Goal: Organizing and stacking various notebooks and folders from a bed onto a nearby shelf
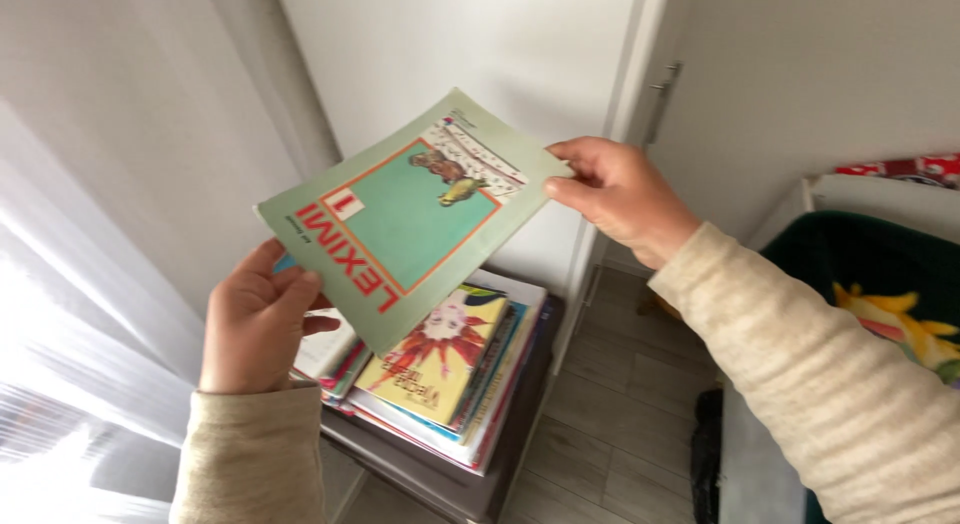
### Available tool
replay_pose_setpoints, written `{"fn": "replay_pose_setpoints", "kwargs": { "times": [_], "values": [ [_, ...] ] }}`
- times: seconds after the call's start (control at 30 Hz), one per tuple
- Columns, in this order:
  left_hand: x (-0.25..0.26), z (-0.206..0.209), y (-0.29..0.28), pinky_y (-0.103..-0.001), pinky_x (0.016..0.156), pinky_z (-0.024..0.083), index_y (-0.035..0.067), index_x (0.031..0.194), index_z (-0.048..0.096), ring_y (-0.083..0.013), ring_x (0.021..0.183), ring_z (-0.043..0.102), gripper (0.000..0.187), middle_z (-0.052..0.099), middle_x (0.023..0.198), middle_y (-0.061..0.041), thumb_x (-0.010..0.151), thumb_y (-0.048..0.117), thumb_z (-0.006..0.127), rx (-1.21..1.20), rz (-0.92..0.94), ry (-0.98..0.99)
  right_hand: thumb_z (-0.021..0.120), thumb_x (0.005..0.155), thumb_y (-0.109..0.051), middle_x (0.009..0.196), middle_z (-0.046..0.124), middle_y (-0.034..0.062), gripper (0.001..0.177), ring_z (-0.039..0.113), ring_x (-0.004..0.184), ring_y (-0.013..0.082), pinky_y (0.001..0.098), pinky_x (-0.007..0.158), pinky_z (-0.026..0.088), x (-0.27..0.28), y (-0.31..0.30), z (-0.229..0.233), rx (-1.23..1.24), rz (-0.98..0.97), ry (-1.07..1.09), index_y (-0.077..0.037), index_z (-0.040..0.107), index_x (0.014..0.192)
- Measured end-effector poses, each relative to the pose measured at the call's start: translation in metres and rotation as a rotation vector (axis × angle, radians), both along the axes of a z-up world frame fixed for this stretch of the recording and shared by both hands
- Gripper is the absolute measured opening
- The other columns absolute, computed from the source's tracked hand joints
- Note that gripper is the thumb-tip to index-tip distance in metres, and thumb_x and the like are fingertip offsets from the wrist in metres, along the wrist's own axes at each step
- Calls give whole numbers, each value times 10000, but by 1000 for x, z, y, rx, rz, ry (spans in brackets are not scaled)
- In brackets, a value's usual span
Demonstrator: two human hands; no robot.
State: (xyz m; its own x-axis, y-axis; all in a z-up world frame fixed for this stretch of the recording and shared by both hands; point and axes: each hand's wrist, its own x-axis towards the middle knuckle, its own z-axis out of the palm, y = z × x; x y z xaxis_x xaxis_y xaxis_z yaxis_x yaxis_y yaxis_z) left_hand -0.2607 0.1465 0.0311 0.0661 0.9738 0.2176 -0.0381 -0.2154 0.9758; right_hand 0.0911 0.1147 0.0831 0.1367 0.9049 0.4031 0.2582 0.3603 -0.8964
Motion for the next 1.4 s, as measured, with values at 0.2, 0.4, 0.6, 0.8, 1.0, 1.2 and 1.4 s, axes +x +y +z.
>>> {"fn": "replay_pose_setpoints", "kwargs": {
  "times": [0.2, 0.4, 0.6, 0.8, 1.0, 1.2, 1.4],
  "values": [
    [-63, 3, 21, -436, 558, 617, -24, 1491, 473, -323, 673, 721, 531, 730, 932, -192, 961, -34, 513, 48, 210, 228, 774, 869, -154, 891, 736, 65, 441, 624, 736, 84, 207, 630, 519, -61, 82, -33, -64, 40, -104, -54, 677, 1288],
    [-110, -44, 55, -403, 530, 597, -44, 1530, 418, -309, 649, 707, 561, 724, 932, -190, 978, -1, 511, -5, 329, 384, 761, 867, -194, 871, 755, 50, 434, 639, 711, 97, 232, 622, 511, -112, 130, -72, -122, 53, -252, -56, 679, 1270],
    [-115, -101, 75, -566, 966, 523, 77, 1533, 439, -409, 1109, 685, 610, 770, 1077, -117, 953, 214, 567, -176, 466, 915, 717, 889, -221, 877, 744, 71, 447, 680, 772, 178, 315, 683, 537, -141, 164, -114, -278, 38, -413, -66, 676, 1307],
    [-118, -155, 96, -535, 1008, 536, 106, 1539, 412, -388, 1145, 696, 630, 768, 1065, -174, 948, 268, 558, -363, 416, 1011, 684, 929, -222, 879, 721, 72, 471, 692, 796, 202, 335, 703, 553, -141, 183, -160, -440, 4, -484, -67, 641, 1372],
    [-112, -163, 99, -527, 1004, 541, 69, 1589, 370, -392, 1174, 688, 680, 758, 1159, -174, 951, 252, 519, -443, 336, 986, 656, 951, -204, 907, 682, 93, 485, 676, 851, 242, 355, 719, 546, -147, 188, -170, -531, -28, -440, -42, 615, 1406],
    [-103, -164, 97, -590, 786, 543, 113, 1291, 476, -482, 957, 707, 371, 753, 1040, -208, 952, 261, 456, -572, 382, 1116, 643, 921, -265, 1171, 667, 42, 426, 665, 1051, 213, 356, 943, 511, -146, 197, -191, -688, -117, -412, -166, 652, 1335],
    [-69, -166, 87, -500, 630, 598, 126, 1240, 639, -398, 1157, 608, 367, 740, 1080, -83, 907, 274, 591, 100, 516, 1455, 583, 981, -200, 1297, 619, 97, 341, 669, 780, 189, 442, 912, 558, -170, 159, -163, -363, -182, -727, -165, 649, 1313]
  ]
}}
